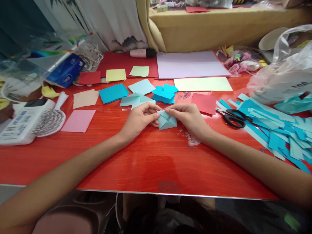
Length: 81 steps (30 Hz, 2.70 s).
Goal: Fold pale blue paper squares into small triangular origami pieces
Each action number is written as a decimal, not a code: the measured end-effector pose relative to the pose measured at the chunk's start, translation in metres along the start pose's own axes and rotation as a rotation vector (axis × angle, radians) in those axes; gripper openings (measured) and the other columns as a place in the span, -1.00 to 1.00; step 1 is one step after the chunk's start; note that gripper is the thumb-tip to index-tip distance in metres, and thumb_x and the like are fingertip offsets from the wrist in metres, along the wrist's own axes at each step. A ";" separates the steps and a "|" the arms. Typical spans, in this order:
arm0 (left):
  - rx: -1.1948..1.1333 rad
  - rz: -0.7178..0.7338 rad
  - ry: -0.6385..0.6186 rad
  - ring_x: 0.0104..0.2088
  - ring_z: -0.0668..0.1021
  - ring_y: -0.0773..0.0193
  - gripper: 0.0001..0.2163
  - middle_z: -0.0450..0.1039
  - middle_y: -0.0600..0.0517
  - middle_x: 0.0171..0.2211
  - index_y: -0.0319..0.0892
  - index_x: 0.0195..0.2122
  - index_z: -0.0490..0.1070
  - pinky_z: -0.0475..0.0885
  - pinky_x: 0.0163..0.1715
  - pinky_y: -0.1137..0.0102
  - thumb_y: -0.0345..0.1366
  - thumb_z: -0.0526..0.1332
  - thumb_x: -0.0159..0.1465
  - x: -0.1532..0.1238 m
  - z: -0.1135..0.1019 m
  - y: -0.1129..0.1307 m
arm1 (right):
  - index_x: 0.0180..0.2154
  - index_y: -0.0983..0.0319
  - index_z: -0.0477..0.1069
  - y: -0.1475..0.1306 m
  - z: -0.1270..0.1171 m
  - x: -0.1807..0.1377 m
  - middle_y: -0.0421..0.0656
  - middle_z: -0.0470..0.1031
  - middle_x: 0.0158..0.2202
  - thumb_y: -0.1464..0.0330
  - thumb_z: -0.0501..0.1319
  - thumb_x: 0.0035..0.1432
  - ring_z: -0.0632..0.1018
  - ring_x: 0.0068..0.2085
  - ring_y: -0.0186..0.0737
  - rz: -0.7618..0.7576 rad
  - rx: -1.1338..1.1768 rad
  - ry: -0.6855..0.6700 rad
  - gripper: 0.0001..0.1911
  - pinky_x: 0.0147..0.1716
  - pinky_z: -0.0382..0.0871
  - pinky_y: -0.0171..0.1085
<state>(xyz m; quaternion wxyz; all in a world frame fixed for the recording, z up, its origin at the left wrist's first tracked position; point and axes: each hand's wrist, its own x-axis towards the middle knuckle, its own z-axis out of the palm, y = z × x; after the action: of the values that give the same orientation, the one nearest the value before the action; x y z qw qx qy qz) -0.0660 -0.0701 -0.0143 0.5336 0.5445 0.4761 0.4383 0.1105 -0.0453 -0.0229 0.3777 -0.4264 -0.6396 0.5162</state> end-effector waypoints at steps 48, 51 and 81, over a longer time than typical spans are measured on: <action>0.312 0.074 -0.033 -0.63 0.30 0.44 -0.82 0.24 0.14 -0.64 -0.18 -0.48 0.34 0.21 -0.59 0.48 -0.21 0.16 0.22 -0.005 -0.002 0.003 | -0.47 0.23 0.31 0.003 0.001 0.003 -0.26 0.22 -0.55 0.01 0.15 0.12 0.23 -0.52 -0.39 -0.029 0.037 -0.005 -0.59 -0.56 0.09 -0.36; 0.329 0.074 -0.040 -0.63 0.30 0.44 -0.82 0.24 0.14 -0.63 -0.19 -0.49 0.35 0.21 -0.59 0.48 -0.23 0.17 0.21 -0.005 0.000 0.004 | -0.47 0.23 0.30 0.004 0.001 0.002 -0.26 0.22 -0.54 0.05 0.18 0.11 0.21 -0.52 -0.40 -0.027 -0.024 0.000 -0.62 -0.57 0.07 -0.36; -0.044 0.175 0.022 -0.47 0.53 0.41 -0.92 0.48 0.08 -0.39 -0.16 -0.30 0.48 0.49 -0.43 0.48 -0.37 0.24 0.16 0.004 -0.003 -0.007 | -0.27 0.20 0.43 0.006 -0.003 0.006 -0.23 0.47 -0.39 0.38 0.20 0.14 0.53 -0.42 -0.39 -0.067 0.389 -0.160 -0.91 -0.41 0.50 -0.38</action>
<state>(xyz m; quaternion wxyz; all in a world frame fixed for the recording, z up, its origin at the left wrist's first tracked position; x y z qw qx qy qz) -0.0683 -0.0654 -0.0208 0.4998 0.5673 0.4229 0.4995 0.1116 -0.0379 -0.0281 0.4178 -0.2815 -0.5699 0.6492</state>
